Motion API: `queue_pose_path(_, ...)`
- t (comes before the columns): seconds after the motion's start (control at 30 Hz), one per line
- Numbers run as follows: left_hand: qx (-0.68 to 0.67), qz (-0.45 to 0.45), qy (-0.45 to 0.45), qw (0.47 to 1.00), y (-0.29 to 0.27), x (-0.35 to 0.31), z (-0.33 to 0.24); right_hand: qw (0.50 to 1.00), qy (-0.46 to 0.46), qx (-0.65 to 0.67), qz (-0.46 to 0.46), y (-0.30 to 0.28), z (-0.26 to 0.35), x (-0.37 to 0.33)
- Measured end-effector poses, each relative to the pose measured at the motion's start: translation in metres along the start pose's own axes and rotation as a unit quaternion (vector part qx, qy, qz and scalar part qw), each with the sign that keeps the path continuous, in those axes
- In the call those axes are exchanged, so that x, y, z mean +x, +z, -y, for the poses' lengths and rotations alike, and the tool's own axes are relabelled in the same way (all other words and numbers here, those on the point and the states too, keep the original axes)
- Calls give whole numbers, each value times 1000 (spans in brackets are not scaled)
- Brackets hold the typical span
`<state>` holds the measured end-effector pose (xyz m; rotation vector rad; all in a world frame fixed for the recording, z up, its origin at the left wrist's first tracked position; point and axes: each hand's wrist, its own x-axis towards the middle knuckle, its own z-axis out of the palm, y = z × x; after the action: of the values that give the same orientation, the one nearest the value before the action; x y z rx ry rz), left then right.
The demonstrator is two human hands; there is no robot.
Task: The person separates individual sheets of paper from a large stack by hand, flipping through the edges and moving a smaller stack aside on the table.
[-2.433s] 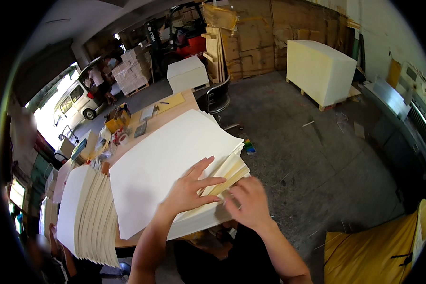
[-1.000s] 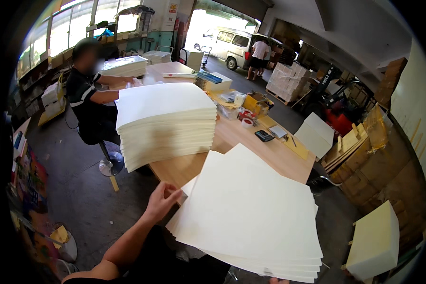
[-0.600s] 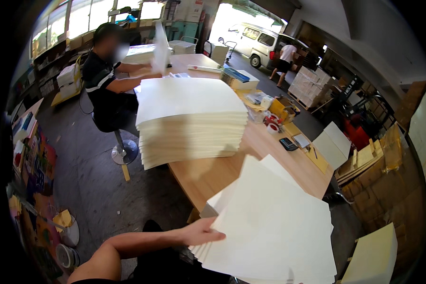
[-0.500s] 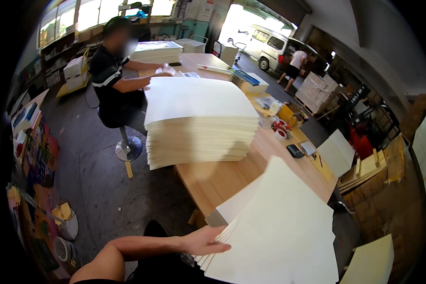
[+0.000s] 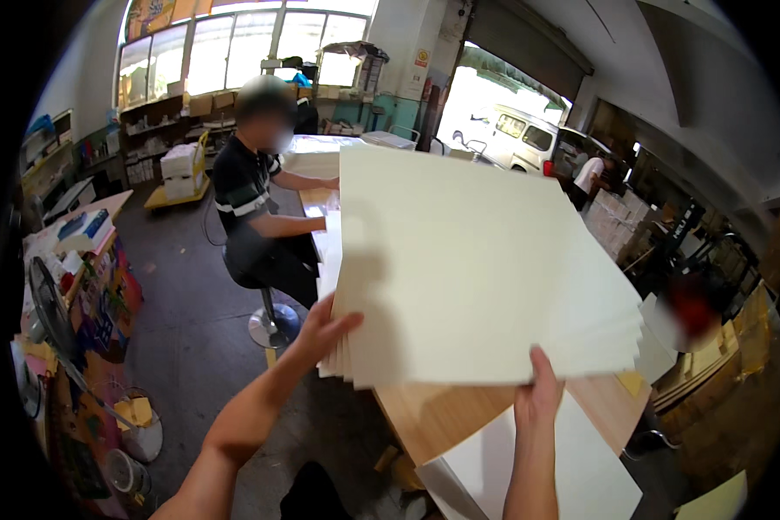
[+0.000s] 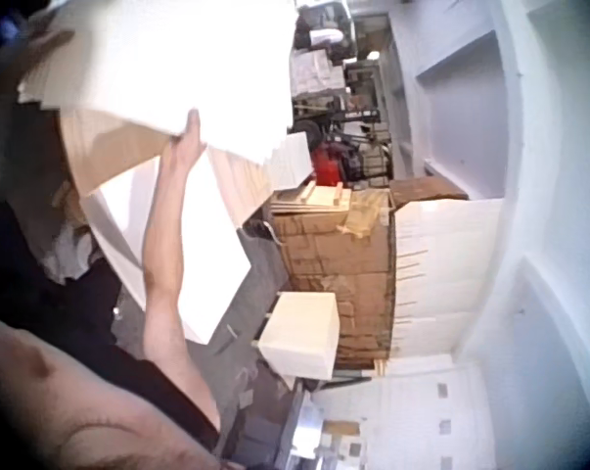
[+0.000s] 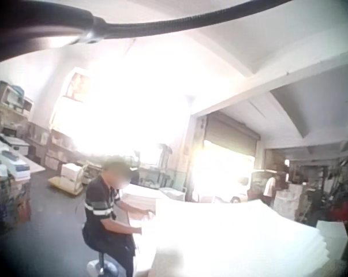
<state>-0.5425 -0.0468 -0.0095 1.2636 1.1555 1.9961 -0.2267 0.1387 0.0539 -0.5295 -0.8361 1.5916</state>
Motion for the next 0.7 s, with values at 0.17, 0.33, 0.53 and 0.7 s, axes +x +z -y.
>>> queue_pose_path(0.17,35,-60,-62,996,-55,97,7,994,79,62,38,40,-104,164)
queue_pose_path(0.33,-13,-110,-252,961,-138,118,69,984,170,44,-36,70,-217,205)
queue_pose_path(0.53,-146,-117,-370,910,-149,120,93,958,234,-80,-144,48,-235,206)
queue_pose_path(0.7,-142,-101,-327,929,-153,135,103,973,221,30,-66,38,-220,197)
